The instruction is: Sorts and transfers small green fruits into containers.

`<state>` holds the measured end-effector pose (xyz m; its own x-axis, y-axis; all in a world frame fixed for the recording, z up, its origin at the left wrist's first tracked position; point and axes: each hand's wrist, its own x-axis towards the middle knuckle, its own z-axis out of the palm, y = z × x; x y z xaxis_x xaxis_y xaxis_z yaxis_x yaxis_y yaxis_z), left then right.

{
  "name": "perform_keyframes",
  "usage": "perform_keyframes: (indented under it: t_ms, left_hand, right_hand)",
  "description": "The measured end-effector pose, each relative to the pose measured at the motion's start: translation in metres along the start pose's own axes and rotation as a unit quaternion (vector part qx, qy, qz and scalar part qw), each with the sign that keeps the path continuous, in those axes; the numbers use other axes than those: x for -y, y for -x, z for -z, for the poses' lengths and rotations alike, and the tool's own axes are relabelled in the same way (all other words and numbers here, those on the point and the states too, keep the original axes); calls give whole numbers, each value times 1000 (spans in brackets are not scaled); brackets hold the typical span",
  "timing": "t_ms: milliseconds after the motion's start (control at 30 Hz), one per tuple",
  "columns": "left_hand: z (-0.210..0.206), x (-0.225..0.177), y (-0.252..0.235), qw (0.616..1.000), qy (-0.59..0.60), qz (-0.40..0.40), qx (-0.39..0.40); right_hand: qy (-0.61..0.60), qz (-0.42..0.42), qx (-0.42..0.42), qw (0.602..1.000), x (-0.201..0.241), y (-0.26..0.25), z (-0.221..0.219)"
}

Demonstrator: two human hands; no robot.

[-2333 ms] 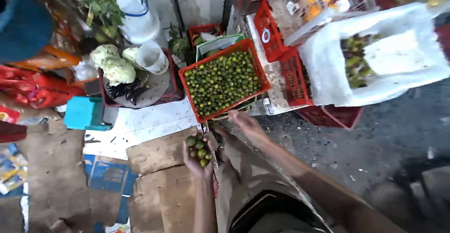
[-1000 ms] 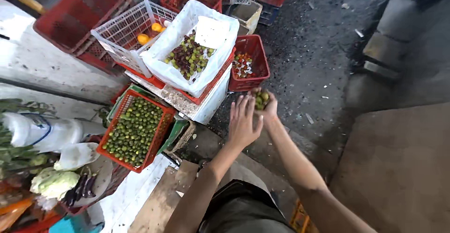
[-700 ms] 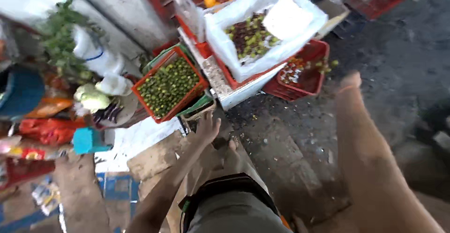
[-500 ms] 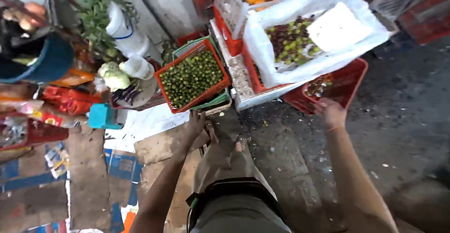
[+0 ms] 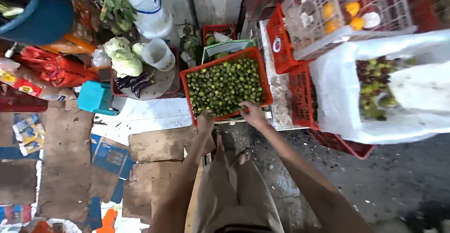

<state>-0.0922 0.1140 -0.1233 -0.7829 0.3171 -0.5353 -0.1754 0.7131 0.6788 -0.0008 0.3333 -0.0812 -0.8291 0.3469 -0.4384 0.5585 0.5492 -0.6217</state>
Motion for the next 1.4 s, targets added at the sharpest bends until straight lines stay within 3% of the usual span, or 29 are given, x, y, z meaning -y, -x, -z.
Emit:
perform_keyframes:
  t_ms: [200, 300, 367, 500, 633, 800, 867, 967, 1067, 1233, 1400]
  left_hand:
    - [7, -14, -122, 971, -180, -152, -38]
    - [1, -11, -165, 952, -241, -187, 7]
    - [-3, -10, -175, 938, -281, -203, 7]
    - [-2, -8, -163, 929, -308, -206, 8]
    - [-9, 25, -125, 938, -249, -241, -16]
    - [-32, 46, -76, 952, -212, -214, 60]
    - [-36, 42, -67, 953, -206, -220, 38]
    - [-38, 31, -83, 961, -165, -210, -66]
    - [-33, 18, -116, 964, -170, -191, -79]
    - [-34, -2, -146, 938, -301, -174, -8]
    - [-32, -2, -130, 953, -273, -126, -28]
  right_hand:
    - [217, 181, 8, 959, 33, -162, -67]
    - [321, 211, 71, 921, 29, -188, -76]
    - [340, 256, 67, 902, 16, -191, -69]
    - [341, 255, -4, 905, -11, -187, -48]
    - [296, 222, -67, 927, -47, -186, -10]
    - [248, 191, -125, 942, -41, -178, 11]
    - [267, 251, -101, 925, -11, -175, -5]
    - [273, 342, 26, 899, 25, -188, -48]
    - [353, 340, 105, 865, 38, -206, -72]
    - [388, 299, 70, 869, 23, -207, -54]
    - [372, 275, -10, 886, -8, -200, -2]
